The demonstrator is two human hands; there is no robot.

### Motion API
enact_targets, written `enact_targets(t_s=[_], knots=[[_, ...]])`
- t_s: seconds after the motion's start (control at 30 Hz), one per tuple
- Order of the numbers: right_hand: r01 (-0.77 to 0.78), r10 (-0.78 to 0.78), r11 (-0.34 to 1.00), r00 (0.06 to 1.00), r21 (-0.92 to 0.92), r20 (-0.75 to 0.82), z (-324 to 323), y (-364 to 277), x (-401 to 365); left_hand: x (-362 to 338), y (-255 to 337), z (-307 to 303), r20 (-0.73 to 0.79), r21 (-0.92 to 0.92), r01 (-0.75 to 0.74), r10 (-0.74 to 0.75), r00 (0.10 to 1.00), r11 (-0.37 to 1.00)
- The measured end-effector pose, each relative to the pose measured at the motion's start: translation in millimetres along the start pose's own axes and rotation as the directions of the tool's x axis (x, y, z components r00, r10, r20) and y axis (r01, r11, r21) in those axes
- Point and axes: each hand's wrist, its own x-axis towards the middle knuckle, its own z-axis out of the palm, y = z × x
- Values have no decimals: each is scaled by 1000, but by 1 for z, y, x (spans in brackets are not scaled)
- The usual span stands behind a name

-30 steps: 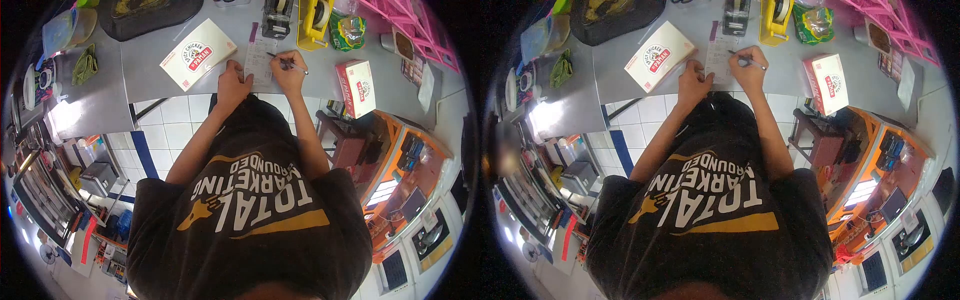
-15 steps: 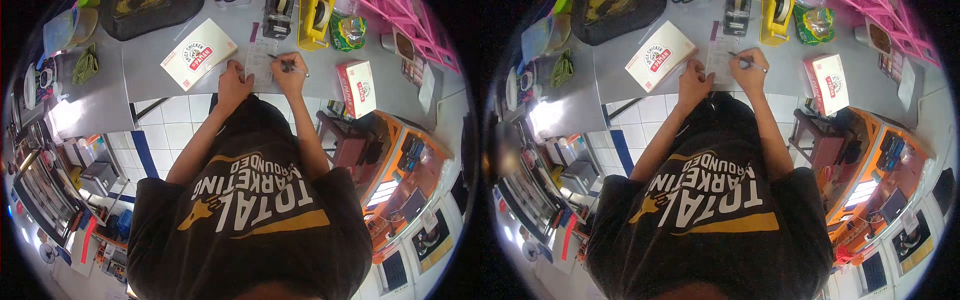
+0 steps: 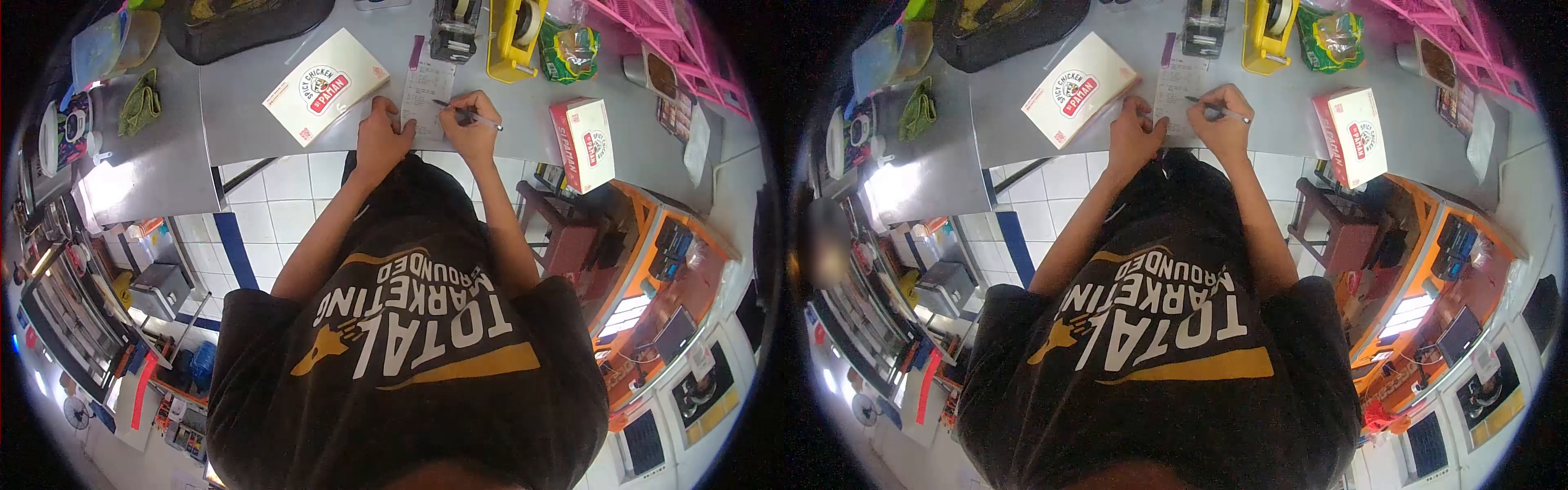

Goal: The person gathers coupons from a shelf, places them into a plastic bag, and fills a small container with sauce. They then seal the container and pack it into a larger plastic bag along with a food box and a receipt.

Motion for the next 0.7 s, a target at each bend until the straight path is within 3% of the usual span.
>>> enact_targets(t_s=[0.1,0.2,0.4,0.7], knots=[[-53,52,997,998,-60,-25,0,0,-2,0,-2,0,-1,-5,-25,25,1000,1000],[-40,40,999,998,3,-39,0,-4,-4,0,-3,1,10,-13,-5,5,1000,1000],[31,-31,998,999,-47,-7,-1,-2,-4,0,2,-2,35,6,33,-34,999,999],[7,-6,999,1000,34,-17,-1,-5,-8,0,3,-3,27,-13,35,-35,999,999]])
